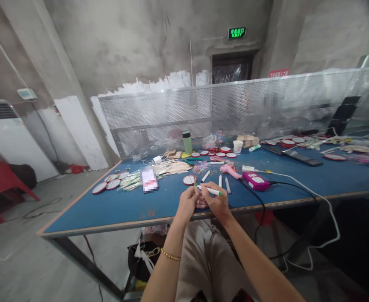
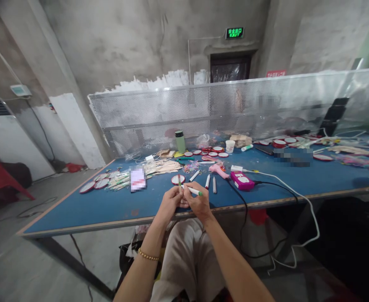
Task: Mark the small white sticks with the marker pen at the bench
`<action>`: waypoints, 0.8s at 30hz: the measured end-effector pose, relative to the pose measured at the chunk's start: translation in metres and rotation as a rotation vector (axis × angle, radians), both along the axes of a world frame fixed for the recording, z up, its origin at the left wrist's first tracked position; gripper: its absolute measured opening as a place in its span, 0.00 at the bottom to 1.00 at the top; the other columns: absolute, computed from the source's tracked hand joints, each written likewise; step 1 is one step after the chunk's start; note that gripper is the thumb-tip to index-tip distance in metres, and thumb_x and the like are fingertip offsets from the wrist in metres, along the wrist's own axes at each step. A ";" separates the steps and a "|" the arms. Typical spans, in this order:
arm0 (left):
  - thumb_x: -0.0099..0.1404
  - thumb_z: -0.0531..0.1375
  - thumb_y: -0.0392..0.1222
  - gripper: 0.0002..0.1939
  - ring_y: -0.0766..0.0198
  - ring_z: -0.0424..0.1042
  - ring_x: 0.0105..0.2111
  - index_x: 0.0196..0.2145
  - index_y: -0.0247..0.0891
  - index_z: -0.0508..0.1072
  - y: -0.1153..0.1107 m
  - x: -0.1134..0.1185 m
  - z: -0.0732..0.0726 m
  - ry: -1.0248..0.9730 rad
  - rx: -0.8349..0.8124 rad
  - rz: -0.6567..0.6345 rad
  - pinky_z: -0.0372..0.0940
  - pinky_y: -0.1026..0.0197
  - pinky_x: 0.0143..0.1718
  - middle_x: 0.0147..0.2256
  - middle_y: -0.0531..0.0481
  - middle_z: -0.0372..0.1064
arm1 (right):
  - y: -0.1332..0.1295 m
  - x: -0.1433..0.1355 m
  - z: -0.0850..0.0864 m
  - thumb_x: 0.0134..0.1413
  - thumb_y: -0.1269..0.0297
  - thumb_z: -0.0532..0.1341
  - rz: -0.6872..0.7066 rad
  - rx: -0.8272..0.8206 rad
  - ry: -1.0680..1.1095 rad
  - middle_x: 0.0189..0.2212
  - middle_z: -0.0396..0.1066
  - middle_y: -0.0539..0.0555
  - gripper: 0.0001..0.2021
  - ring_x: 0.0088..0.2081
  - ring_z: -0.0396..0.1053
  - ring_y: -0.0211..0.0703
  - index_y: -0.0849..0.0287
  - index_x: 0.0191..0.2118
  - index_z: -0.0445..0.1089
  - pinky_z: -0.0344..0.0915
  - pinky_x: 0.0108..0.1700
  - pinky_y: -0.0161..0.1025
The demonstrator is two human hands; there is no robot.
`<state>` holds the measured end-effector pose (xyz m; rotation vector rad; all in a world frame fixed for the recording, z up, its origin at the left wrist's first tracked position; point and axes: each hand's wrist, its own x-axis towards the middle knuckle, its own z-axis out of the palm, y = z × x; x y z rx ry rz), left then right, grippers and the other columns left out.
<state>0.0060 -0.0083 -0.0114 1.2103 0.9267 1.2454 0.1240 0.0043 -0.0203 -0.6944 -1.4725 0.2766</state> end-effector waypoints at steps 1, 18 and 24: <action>0.50 0.64 0.48 0.14 0.65 0.72 0.19 0.29 0.38 0.66 0.000 0.000 0.000 0.001 -0.001 0.001 0.70 0.61 0.26 0.20 0.56 0.70 | 0.000 0.000 0.000 0.58 0.66 0.57 -0.001 0.000 0.004 0.25 0.73 0.52 0.10 0.27 0.70 0.38 0.59 0.30 0.74 0.68 0.32 0.35; 0.53 0.62 0.43 0.09 0.65 0.72 0.20 0.29 0.38 0.66 -0.002 0.002 0.001 0.012 -0.007 0.039 0.70 0.61 0.27 0.21 0.56 0.70 | -0.001 0.001 0.001 0.58 0.66 0.58 0.018 0.029 -0.012 0.25 0.73 0.52 0.09 0.27 0.70 0.38 0.60 0.31 0.74 0.67 0.32 0.35; 0.53 0.62 0.43 0.09 0.67 0.71 0.20 0.28 0.37 0.67 -0.002 0.003 0.000 0.008 0.006 0.050 0.71 0.62 0.27 0.20 0.56 0.69 | 0.000 0.000 0.000 0.58 0.67 0.58 0.012 0.023 -0.021 0.26 0.74 0.52 0.09 0.28 0.70 0.38 0.60 0.31 0.74 0.67 0.33 0.35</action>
